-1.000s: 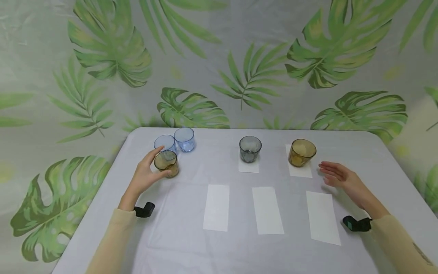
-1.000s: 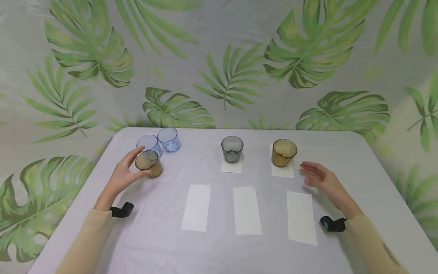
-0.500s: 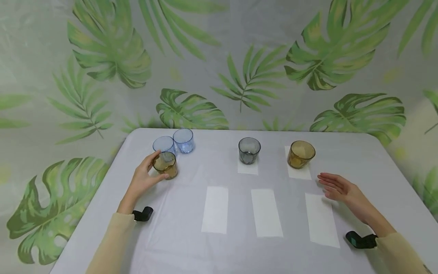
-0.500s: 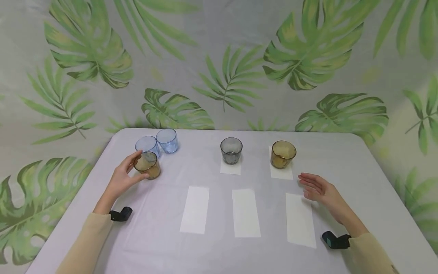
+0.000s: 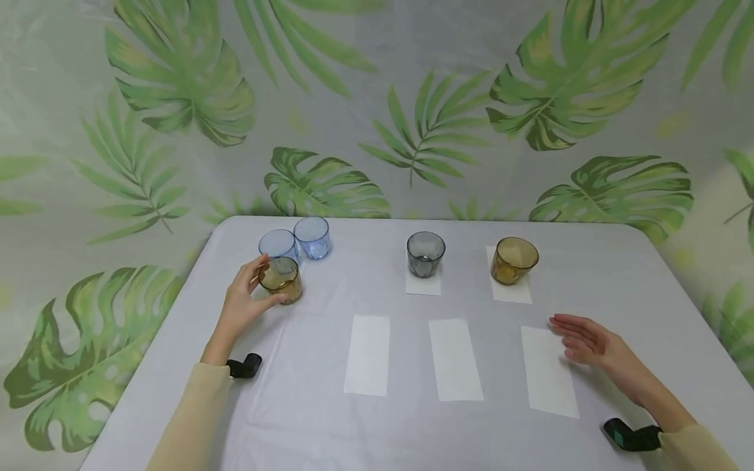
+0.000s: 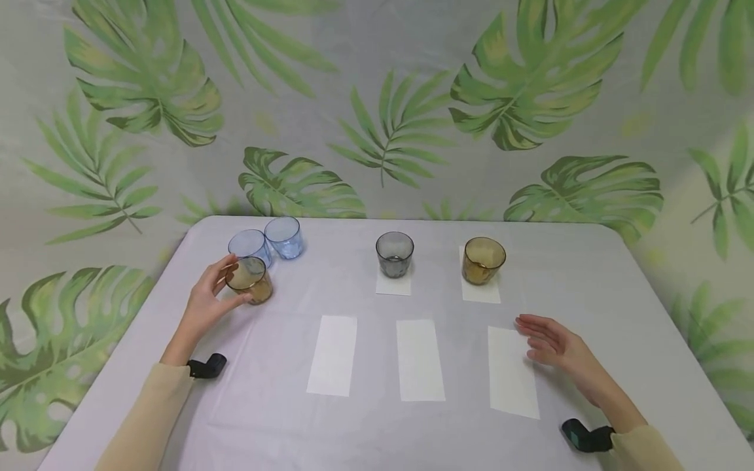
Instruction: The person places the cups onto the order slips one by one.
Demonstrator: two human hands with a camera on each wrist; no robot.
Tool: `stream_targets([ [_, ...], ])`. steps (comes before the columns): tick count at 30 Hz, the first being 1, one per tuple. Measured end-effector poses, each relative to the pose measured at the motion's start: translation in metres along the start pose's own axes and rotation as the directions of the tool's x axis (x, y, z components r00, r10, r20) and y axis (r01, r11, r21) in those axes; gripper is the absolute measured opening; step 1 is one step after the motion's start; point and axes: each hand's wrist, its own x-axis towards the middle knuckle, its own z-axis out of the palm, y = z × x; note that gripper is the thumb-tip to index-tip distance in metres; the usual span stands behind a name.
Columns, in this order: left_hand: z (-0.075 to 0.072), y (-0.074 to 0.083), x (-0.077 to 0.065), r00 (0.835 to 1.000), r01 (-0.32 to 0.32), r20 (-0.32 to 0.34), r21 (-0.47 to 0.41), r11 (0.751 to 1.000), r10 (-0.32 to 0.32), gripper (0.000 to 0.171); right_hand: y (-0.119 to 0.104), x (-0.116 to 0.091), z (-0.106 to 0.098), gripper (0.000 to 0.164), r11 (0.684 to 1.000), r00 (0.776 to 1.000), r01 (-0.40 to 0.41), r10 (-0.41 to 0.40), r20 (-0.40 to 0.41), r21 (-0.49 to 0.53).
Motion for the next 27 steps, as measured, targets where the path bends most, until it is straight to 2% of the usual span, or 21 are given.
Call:
stream_targets([
  [6, 0.002, -0.003, 0.001, 1.000, 0.009, -0.019, -0.017, 1.000, -0.009, 0.080, 0.002, -0.008, 0.001, 0.054, 1.000, 1.000, -0.002, 0.002, 0.013, 0.017],
  [15, 0.004, -0.003, -0.001, 0.999, 0.024, -0.024, -0.008, 1.000, -0.024, 0.081, 0.007, -0.011, 0.010, 0.055, 1.000, 1.000, -0.013, 0.012, -0.006, -0.027],
  [19, 0.003, -0.005, 0.000, 0.999, 0.035, -0.023, -0.017, 0.999, -0.036, 0.079, 0.005, -0.009, 0.012, 0.055, 0.999, 1.000, 0.025, -0.024, 0.010, -0.021],
  [21, 0.003, -0.009, 0.000, 0.999, 0.041, -0.024, -0.032, 0.999, -0.041, 0.080, 0.004, -0.008, 0.013, 0.056, 0.999, 0.999, 0.043, -0.043, 0.017, -0.013],
  [27, 0.005, -0.033, 0.002, 0.997, 0.072, -0.031, -0.053, 0.996, -0.074, 0.083, 0.004, -0.005, 0.012, 0.060, 0.997, 0.996, 0.074, -0.075, 0.050, 0.010],
])
